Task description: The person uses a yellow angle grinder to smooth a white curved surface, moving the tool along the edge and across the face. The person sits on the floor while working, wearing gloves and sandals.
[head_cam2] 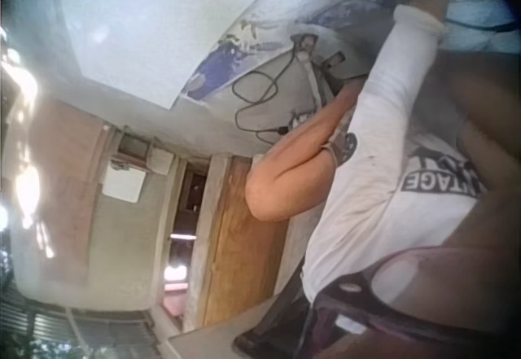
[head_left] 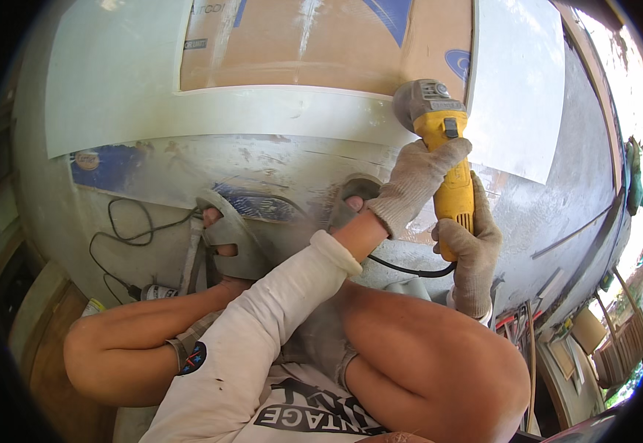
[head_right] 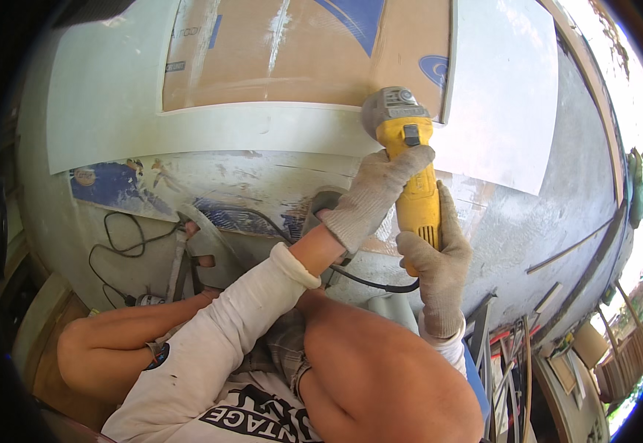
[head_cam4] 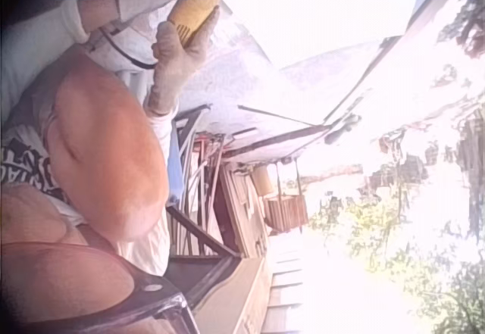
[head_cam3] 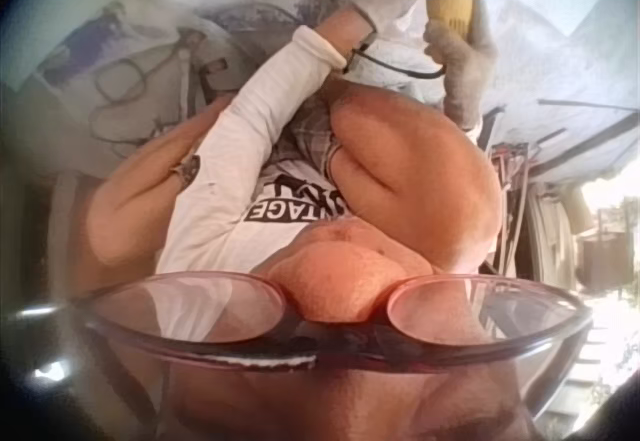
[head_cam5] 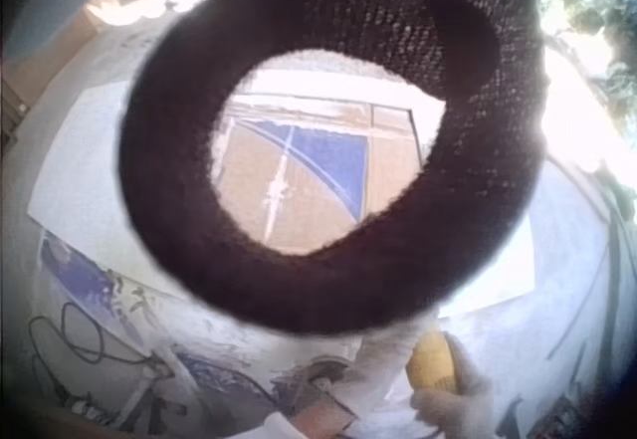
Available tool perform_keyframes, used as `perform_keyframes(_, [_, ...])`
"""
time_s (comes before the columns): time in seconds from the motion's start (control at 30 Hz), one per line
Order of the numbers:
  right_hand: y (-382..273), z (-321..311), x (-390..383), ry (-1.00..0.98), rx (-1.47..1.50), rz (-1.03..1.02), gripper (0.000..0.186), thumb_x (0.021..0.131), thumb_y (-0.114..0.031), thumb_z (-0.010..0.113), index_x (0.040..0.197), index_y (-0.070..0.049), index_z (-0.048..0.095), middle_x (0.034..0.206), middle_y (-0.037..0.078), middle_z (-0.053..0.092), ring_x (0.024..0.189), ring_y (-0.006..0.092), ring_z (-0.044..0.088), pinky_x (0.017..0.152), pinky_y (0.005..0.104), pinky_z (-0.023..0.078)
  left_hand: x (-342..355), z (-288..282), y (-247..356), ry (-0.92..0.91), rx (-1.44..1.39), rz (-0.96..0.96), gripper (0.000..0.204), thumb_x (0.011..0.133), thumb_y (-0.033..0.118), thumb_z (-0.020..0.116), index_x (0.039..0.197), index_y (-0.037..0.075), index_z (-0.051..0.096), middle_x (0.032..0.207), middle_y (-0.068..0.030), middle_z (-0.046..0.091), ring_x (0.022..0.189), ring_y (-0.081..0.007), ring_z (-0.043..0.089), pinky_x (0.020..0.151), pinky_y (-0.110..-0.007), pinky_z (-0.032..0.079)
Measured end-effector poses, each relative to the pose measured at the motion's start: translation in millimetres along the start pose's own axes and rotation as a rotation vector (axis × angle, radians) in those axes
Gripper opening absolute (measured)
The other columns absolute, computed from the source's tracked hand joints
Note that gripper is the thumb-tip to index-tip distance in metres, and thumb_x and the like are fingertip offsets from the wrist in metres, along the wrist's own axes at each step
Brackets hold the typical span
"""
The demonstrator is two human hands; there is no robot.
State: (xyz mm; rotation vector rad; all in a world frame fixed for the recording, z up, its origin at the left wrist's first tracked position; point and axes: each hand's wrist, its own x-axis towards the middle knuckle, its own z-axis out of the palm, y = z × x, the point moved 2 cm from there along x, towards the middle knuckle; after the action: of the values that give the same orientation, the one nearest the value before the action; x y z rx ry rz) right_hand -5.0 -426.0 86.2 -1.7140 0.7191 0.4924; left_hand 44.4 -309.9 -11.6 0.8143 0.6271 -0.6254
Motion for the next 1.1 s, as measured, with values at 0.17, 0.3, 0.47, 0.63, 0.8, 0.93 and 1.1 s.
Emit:
perform_keyframes(0.17, [3,2,-5,0.011,0.037,-0.035,0.093,0.079,-0.005,0.077,0.166,0.008,0.046,0.115,0.015,0.075,0.083,0.0149,0.071,0.069,0.0272,0.059,-1,2,5,0.034,0.084,0.024,0.059,0.094,0.052,0.083,0.117,-0.001,0.072,0.104,-0.0101,0.076,0.095,-0.0184,0.074,0.088,-0.033,0.059])
perform_keyframes(0.3, [2,14,-3,-0.077,0.044,-0.063,0.092,0.079,-0.003,0.077,0.165,0.007,0.048,0.118,0.016,0.076,0.084,0.0151,0.072,0.069,0.0276,0.060,-13,-15,14,0.108,0.014,0.052,0.055,0.094,0.047,0.085,0.119,-0.001,0.072,0.106,-0.0099,0.077,0.095,-0.0184,0.075,0.088,-0.033,0.059])
perform_keyframes(0.47, [-4,47,10,-0.193,-0.034,-0.107,0.101,0.074,-0.016,0.082,0.166,0.007,0.046,0.123,0.020,0.077,0.085,0.0178,0.075,0.072,0.0289,0.062,-26,-49,39,0.242,0.001,0.098,0.053,0.095,0.046,0.086,0.118,0.000,0.073,0.102,-0.0064,0.074,0.089,-0.0156,0.071,0.082,-0.031,0.058])
perform_keyframes(0.63, [-16,73,11,-0.278,-0.026,-0.034,0.100,0.075,-0.009,0.085,0.167,0.004,0.047,0.129,0.019,0.077,0.090,0.0157,0.076,0.073,0.0273,0.063,-38,-73,52,0.321,-0.051,0.120,0.057,0.094,0.050,0.086,0.121,0.002,0.072,0.105,-0.0073,0.073,0.094,-0.0155,0.071,0.086,-0.033,0.058])
perform_keyframes(0.8, [-32,83,14,-0.374,0.004,0.037,0.095,0.086,0.004,0.084,0.169,0.006,0.039,0.135,0.021,0.072,0.103,0.0198,0.077,0.089,0.0307,0.065,-36,-85,51,0.350,-0.117,0.158,0.062,0.090,0.052,0.087,0.119,0.000,0.072,0.107,-0.0084,0.073,0.098,-0.0174,0.071,0.089,-0.035,0.057])
perform_keyframes(0.93, [-32,88,14,-0.409,0.035,0.032,0.098,0.084,0.002,0.086,0.170,0.007,0.038,0.139,0.021,0.070,0.110,0.0211,0.075,0.096,0.0321,0.063,-35,-93,50,0.334,-0.148,0.148,0.051,0.099,0.043,0.083,0.127,0.002,0.069,0.112,-0.0074,0.073,0.100,-0.0173,0.073,0.091,-0.035,0.059])
perform_keyframes(1.1, [-24,94,18,-0.441,-0.003,-0.040,0.101,0.083,-0.004,0.088,0.170,0.009,0.036,0.142,0.020,0.070,0.121,0.0212,0.071,0.105,0.0326,0.057,-41,-97,52,0.384,-0.193,0.193,0.057,0.094,0.046,0.086,0.124,0.000,0.069,0.109,-0.0078,0.072,0.097,-0.0177,0.071,0.089,-0.035,0.058])
